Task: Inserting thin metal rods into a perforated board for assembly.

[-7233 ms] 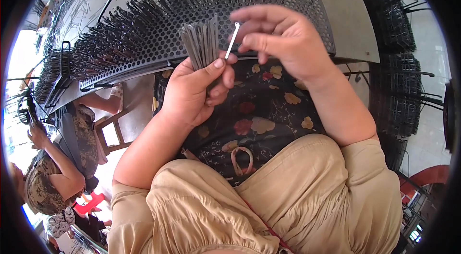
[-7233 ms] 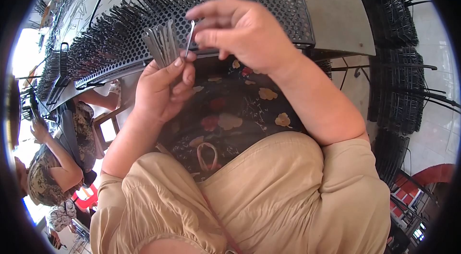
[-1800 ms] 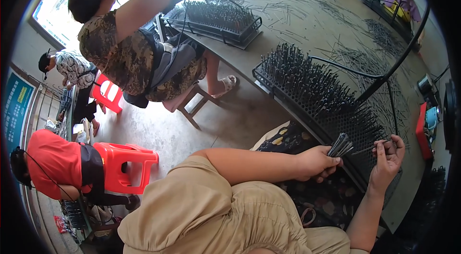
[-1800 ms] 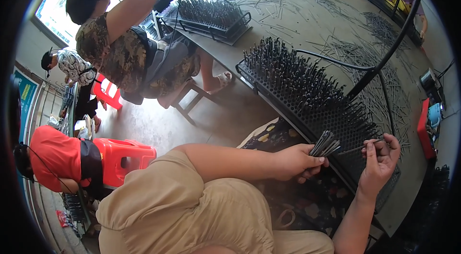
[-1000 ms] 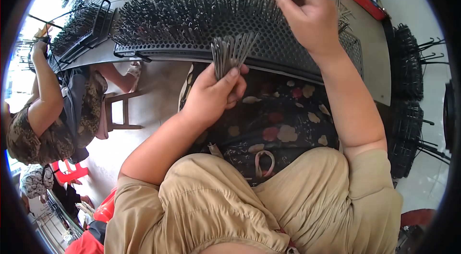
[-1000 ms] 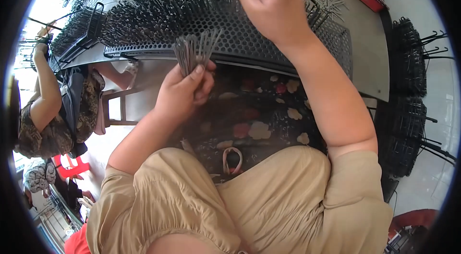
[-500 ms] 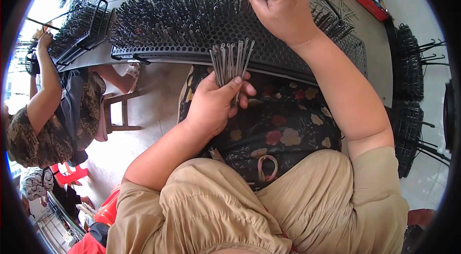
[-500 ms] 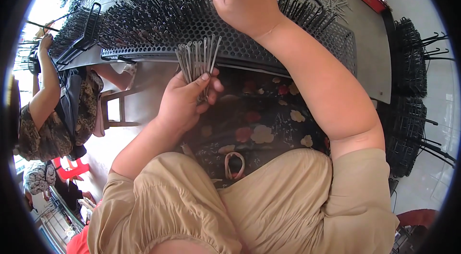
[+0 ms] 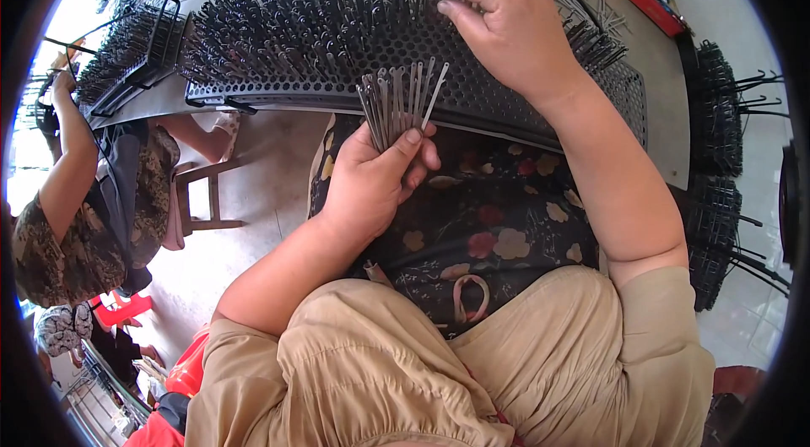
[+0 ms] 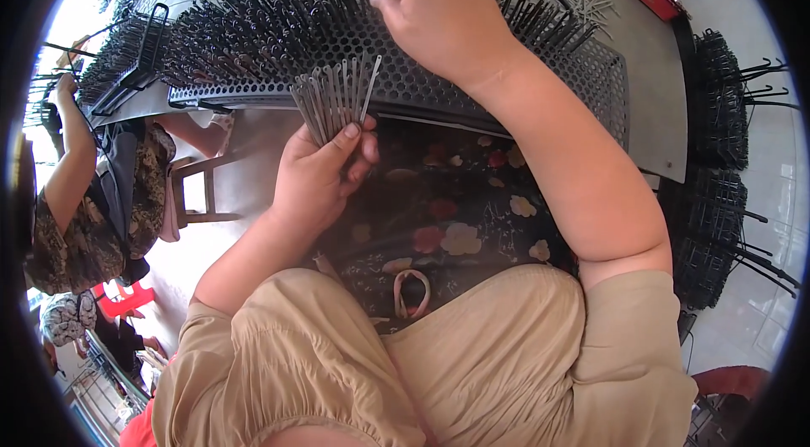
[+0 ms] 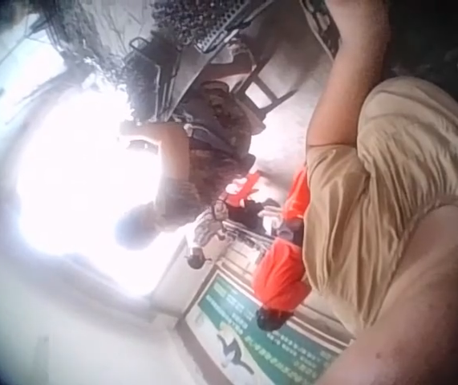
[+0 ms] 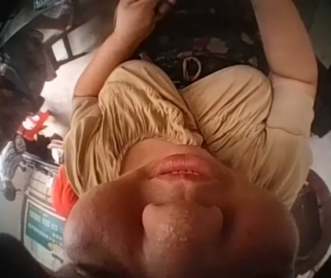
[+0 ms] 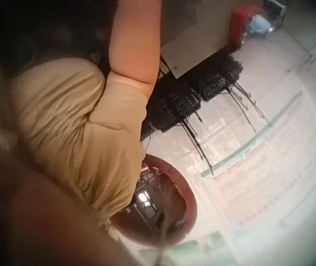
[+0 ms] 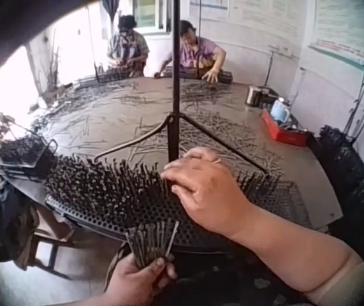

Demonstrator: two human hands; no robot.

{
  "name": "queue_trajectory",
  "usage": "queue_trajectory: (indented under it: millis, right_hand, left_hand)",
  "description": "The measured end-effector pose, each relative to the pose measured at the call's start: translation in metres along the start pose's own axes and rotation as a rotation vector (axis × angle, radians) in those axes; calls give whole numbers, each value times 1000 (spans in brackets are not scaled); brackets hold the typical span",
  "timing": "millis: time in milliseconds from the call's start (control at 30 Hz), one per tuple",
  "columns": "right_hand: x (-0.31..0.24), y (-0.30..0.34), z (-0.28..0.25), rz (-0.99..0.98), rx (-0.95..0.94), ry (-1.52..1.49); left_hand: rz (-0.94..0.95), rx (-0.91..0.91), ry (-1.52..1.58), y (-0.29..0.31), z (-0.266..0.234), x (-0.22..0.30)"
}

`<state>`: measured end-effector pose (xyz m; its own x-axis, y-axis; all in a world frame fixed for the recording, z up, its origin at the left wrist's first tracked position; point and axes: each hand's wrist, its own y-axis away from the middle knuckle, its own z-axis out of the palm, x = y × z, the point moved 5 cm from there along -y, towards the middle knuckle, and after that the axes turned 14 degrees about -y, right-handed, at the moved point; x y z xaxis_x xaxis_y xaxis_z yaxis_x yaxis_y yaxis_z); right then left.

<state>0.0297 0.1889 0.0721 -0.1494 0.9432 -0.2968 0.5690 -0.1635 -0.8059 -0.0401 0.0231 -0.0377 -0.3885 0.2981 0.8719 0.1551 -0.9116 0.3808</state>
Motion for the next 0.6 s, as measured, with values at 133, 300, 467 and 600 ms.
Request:
queue_trajectory:
  millis: [133,300,467,600]
  right_hand:
    - [-2,-15,5,254,-177,24]
    - [5,-21,8,358,-198,-17]
    - [7,-20,12,304,-194,26]
    - [-18,-10,4,174,-184,126]
  left_hand:
    - [-13,25,0,2,-5,-3]
    - [-12,26,1,1,-6,-4]
    - [-12,52,-1,1,-7,-4]
    - [9,52,23,2,-9,-3]
